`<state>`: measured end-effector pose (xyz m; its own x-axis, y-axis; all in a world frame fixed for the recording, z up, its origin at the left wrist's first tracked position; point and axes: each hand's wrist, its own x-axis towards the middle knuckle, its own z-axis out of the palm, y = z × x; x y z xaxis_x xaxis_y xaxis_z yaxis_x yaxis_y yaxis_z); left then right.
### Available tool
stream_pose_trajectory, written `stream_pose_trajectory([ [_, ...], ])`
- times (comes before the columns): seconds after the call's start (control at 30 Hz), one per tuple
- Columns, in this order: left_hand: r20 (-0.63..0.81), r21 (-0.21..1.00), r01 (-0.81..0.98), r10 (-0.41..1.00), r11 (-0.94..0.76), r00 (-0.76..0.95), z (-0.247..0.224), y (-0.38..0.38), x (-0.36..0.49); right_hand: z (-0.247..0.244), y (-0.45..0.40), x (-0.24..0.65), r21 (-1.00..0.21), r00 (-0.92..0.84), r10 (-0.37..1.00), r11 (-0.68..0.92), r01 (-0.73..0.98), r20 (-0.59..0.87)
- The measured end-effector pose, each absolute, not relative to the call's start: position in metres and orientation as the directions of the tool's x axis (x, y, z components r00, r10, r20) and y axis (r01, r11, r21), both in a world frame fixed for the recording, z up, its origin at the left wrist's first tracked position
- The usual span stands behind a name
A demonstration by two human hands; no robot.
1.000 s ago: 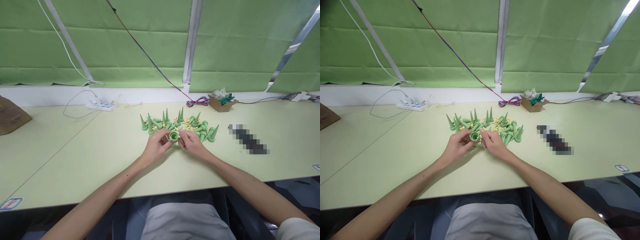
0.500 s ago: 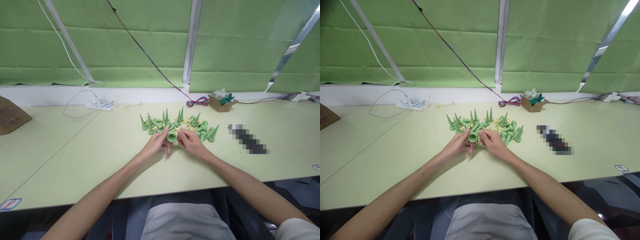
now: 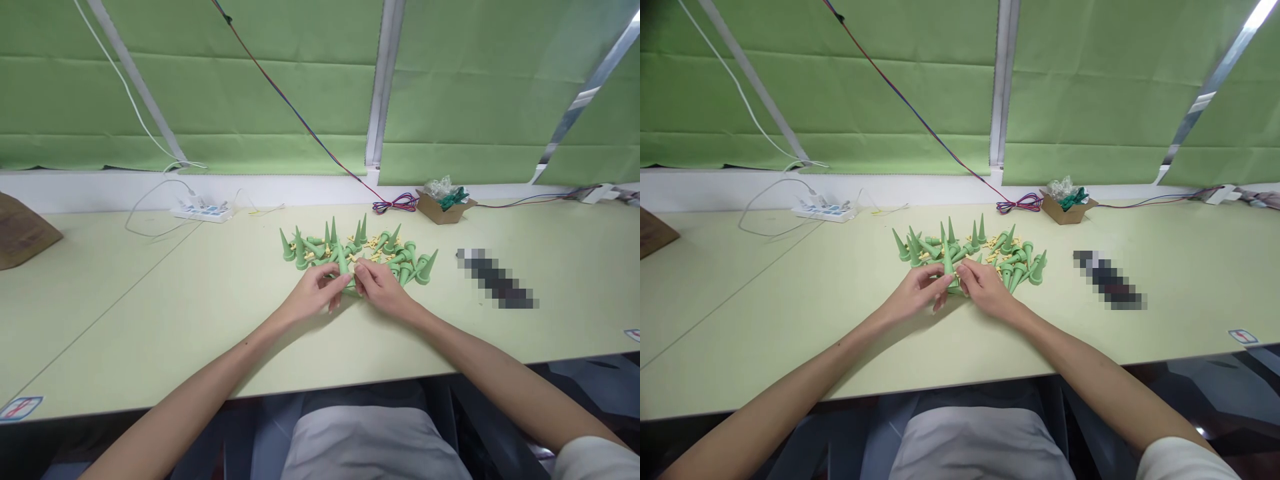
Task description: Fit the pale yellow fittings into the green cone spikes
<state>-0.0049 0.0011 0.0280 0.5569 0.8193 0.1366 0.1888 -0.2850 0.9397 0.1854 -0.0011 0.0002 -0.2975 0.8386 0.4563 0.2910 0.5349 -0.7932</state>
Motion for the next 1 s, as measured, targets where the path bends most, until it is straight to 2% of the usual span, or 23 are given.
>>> stream_pose_trajectory([
  [0.13,0.271,0.827,0.318,0.825,-0.463,0.496,0.024,0.000,-0.003,0.000,-0.001,0.185,-0.813,-0.275,0.860,0.501,0.297,0.429],
  [0.27,0.432,0.689,0.370,0.763,-0.623,0.480,0.016,0.004,-0.003,0.002,-0.002,0.183,-0.829,-0.240,0.886,0.458,0.321,0.397],
  [0.47,0.467,0.639,0.395,0.741,-0.660,0.483,0.013,0.007,-0.004,0.006,-0.001,0.181,-0.834,-0.212,0.905,0.422,0.356,0.368],
  [0.73,0.344,0.804,0.366,0.869,-0.468,0.355,0.017,0.005,-0.001,0.004,0.002,0.185,-0.840,-0.140,0.889,0.458,0.290,0.436],
  [0.87,0.174,0.919,0.275,0.915,-0.284,0.365,0.023,0.004,-0.001,0.005,0.003,0.187,-0.819,-0.124,0.876,0.480,0.314,0.466],
  [1.0,-0.007,0.982,0.169,0.888,-0.080,0.460,0.026,0.006,-0.001,0.006,0.002,0.187,-0.774,-0.205,0.852,0.524,0.356,0.482],
])
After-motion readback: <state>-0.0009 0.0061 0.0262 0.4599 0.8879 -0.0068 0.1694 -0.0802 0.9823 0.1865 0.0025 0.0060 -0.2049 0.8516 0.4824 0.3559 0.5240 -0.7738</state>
